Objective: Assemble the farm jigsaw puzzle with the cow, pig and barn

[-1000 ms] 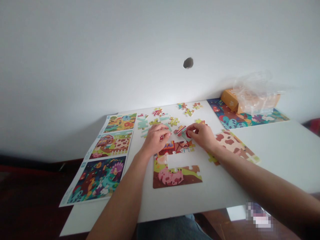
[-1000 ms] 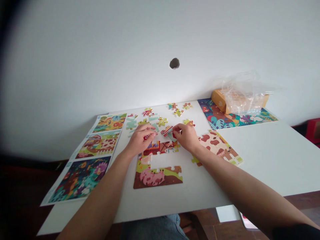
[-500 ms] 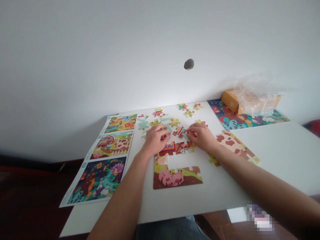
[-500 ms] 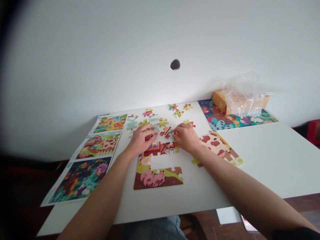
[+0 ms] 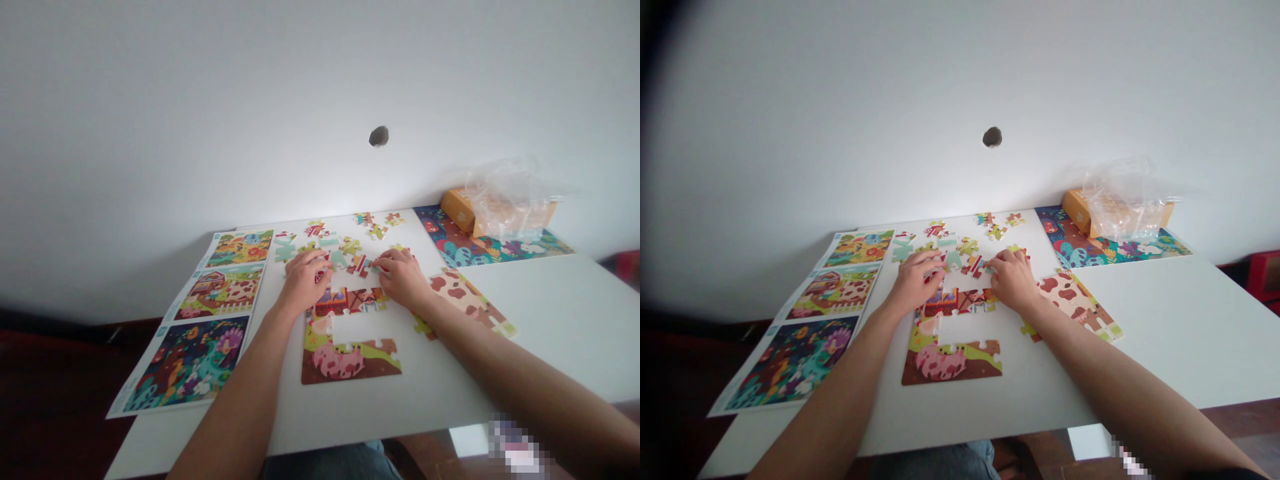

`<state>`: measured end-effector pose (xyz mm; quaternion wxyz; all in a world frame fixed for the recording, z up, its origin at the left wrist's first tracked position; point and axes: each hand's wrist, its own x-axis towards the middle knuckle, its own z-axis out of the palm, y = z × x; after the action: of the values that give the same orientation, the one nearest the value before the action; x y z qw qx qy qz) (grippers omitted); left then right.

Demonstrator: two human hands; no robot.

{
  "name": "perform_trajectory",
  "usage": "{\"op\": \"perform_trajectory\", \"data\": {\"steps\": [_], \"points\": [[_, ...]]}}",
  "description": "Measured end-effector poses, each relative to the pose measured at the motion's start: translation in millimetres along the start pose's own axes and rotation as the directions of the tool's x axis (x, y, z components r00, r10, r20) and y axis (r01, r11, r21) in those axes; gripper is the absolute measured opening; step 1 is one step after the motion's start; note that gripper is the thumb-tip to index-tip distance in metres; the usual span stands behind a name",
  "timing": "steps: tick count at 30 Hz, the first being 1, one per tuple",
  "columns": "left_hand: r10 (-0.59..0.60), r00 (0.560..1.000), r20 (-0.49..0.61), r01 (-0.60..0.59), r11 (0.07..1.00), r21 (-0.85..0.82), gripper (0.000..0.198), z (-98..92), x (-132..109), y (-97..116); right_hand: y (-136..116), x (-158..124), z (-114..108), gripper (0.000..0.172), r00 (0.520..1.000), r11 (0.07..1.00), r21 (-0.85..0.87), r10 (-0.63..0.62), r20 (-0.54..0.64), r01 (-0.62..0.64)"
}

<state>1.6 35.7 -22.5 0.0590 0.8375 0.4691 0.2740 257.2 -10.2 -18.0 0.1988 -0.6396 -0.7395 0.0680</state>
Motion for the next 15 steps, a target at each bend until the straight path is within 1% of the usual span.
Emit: {"op": "perform_trajectory", "data": {"steps": [2, 3, 4, 6, 8, 10, 15], "points": [[-0.118, 0.990, -0.082, 0.126, 0.987, 0.097, 0.023, -1.0, 0.6, -4.5, -0.5, -0.3, 0.4, 0.042, 1.000, 1.000, -0.001, 0.001, 0.001, -0.001], [-0.173, 0.980, -0.099, 0.186, 0.972, 0.145, 0.026, -1.2, 0.7, -6.4, -0.6, -0.4, 0.8, 0.042, 1.000, 1.000, -0.002, 0.000, 0.001, 0.000], [-0.222, 0.971, -0.093, 0.236, 0.953, 0.190, 0.030, -1.1, 0.6, -7.7, -0.6, -0.4, 1.3, 0.043, 1.000, 1.000, -0.002, 0.000, 0.002, 0.000], [-0.300, 0.954, -0.027, 0.296, 0.917, 0.265, 0.038, -0.1, 0.0, -8.6, -0.4, -0.6, 2.3, 0.042, 1.000, 1.000, -0.005, 0.002, 0.001, -0.002], [-0.341, 0.938, 0.063, 0.306, 0.901, 0.308, 0.045, 1.3, -0.6, -7.9, -0.1, -0.7, 2.7, 0.041, 1.000, 1.000, -0.009, 0.007, -0.005, -0.007], [-0.349, 0.930, 0.120, 0.294, 0.897, 0.329, 0.049, 2.4, -0.9, -6.5, -0.1, -0.6, 2.1, 0.039, 1.000, 1.000, -0.010, 0.017, -0.013, -0.017], [-0.347, 0.924, 0.162, 0.269, 0.889, 0.370, 0.054, 1.8, -0.6, -4.6, -1.5, 1.0, -2.5, 0.035, 0.999, 0.999, -0.008, 0.044, 0.001, -0.044]]}}
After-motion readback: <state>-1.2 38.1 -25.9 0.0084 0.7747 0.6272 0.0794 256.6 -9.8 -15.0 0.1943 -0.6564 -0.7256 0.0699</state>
